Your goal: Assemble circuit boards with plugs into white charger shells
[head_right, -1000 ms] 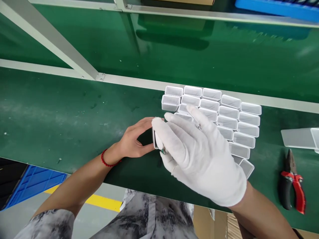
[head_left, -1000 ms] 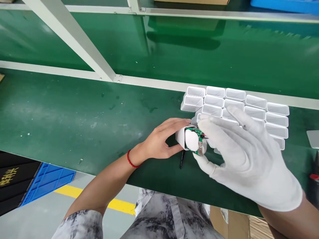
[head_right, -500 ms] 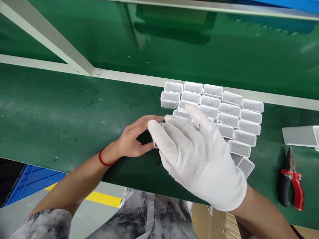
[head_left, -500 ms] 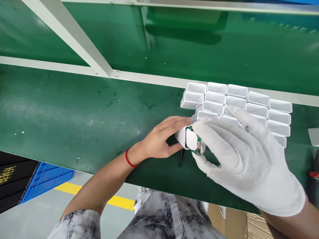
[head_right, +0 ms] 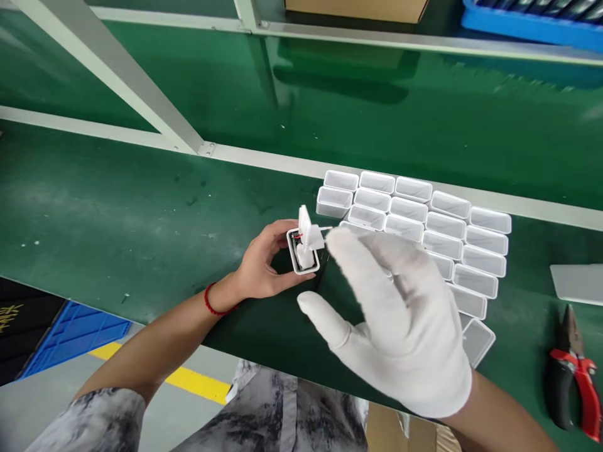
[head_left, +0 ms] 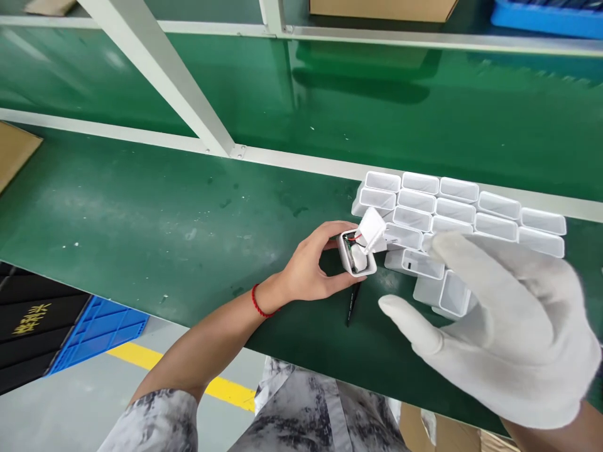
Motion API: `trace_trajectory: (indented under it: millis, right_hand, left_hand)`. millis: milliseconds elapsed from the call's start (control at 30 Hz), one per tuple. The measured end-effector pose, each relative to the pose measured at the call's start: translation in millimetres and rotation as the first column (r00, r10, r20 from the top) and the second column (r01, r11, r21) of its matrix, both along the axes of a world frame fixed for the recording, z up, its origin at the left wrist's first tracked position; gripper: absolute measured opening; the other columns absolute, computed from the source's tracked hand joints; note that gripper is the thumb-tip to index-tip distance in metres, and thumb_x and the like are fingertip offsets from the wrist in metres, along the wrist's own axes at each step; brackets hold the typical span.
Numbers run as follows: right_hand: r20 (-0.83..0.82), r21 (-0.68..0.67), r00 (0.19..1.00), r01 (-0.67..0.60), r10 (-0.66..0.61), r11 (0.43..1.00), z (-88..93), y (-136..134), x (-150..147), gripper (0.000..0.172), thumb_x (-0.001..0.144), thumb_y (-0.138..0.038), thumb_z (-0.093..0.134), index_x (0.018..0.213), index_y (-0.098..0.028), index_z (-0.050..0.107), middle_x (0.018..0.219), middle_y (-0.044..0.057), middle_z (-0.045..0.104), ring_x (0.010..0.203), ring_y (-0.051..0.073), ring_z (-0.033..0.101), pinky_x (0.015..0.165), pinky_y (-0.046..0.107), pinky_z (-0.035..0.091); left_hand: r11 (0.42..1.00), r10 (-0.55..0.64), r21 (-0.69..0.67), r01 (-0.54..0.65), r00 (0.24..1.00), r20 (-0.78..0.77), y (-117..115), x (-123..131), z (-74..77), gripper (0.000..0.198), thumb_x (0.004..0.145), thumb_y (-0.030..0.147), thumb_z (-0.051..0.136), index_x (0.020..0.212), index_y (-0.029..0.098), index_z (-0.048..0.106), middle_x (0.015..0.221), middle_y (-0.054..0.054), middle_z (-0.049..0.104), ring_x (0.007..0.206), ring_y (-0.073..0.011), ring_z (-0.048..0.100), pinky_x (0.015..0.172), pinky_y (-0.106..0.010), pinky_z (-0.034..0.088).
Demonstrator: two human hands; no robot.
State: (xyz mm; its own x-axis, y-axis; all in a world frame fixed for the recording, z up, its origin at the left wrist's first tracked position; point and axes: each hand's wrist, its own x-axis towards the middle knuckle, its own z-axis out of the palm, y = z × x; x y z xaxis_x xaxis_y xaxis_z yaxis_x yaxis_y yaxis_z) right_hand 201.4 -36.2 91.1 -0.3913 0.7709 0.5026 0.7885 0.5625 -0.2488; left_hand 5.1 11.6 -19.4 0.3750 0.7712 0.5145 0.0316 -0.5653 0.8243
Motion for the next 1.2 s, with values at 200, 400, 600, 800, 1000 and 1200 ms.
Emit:
trace_trajectory:
  millis: [200, 400, 600, 800, 1000, 1200]
  right_hand:
    - [0.028, -0.331, 0.996, 0.091, -0.087, 0.939, -21.3, -0.2, -9.5, 0.057, 0.097, -0.057, 0.045, 0.136, -0.015, 0.051, 0.104, 0.016, 0.069, 0.083, 0.033, 0.070, 0.060, 0.043, 0.057]
    - [-0.129, -0.654, 0.992, -0.089, 0.005, 0.751, -29.0, 5.2, -18.5, 0.051, 0.100, -0.047, 0.043, 0.142, -0.018, 0.046, 0.109, 0.013, 0.069, 0.090, 0.028, 0.070, 0.075, 0.043, 0.059]
    - [-0.346, -0.688, 0.937, -0.223, -0.042, 0.691, -23.3, 11.8, -13.8, 0.046, 0.099, -0.051, 0.046, 0.134, -0.023, 0.056, 0.114, 0.010, 0.070, 0.100, 0.030, 0.069, 0.085, 0.045, 0.057]
    - [-0.642, -0.751, 0.724, -0.530, -0.251, 0.394, -30.6, 12.6, -13.9, 0.044, 0.091, -0.057, 0.055, 0.116, -0.022, 0.065, 0.100, 0.008, 0.068, 0.093, 0.027, 0.068, 0.082, 0.044, 0.060]
    - [-0.689, -0.709, 0.594, -0.672, -0.415, 0.215, -50.0, 11.5, -32.1, 0.044, 0.086, -0.061, 0.063, 0.096, -0.019, 0.058, 0.074, 0.002, 0.061, 0.064, 0.019, 0.062, 0.061, 0.037, 0.056]
    - [-0.692, -0.722, 0.606, -0.604, -0.392, 0.339, -40.9, 5.5, -38.7, 0.035, 0.091, -0.051, 0.059, 0.076, -0.021, 0.051, 0.065, -0.001, 0.053, 0.058, 0.014, 0.047, 0.057, 0.031, 0.043]
  left_hand:
    - [0.992, 0.094, 0.080, -0.102, 0.991, 0.096, -2.3, 2.2, -2.1, 0.070, 0.075, 0.040, 0.082, 0.129, 0.021, 0.041, 0.119, -0.011, 0.054, 0.111, -0.0253, 0.064, 0.093, -0.042, 0.058]
    - [0.976, 0.011, 0.218, -0.012, 1.000, 0.005, -5.5, 3.0, 4.3, 0.078, 0.079, 0.042, 0.078, 0.143, 0.023, 0.037, 0.122, -0.014, 0.050, 0.117, -0.0293, 0.060, 0.098, -0.048, 0.055]
    - [0.969, -0.232, 0.107, 0.224, 0.970, 0.072, 3.7, -10.2, 19.8, 0.051, 0.092, 0.028, 0.062, 0.140, 0.023, 0.047, 0.126, -0.015, 0.057, 0.125, -0.0295, 0.057, 0.104, -0.050, 0.052]
    - [0.950, -0.264, -0.120, 0.289, 0.946, 0.187, 0.5, -11.0, 20.9, 0.041, 0.099, 0.033, 0.052, 0.138, 0.023, 0.043, 0.131, -0.015, 0.063, 0.126, -0.0275, 0.059, 0.104, -0.048, 0.052]
    - [0.917, -0.339, -0.129, 0.377, 0.908, 0.247, -7.4, -7.6, 17.2, 0.041, 0.101, 0.029, 0.047, 0.140, 0.025, 0.033, 0.143, -0.015, 0.054, 0.140, -0.0269, 0.047, 0.114, -0.052, 0.042]
    - [0.932, -0.291, -0.178, 0.316, 0.944, 0.154, -9.7, -7.0, 12.2, 0.040, 0.102, 0.038, 0.043, 0.137, 0.023, 0.036, 0.137, -0.015, 0.057, 0.128, -0.0265, 0.056, 0.103, -0.045, 0.053]
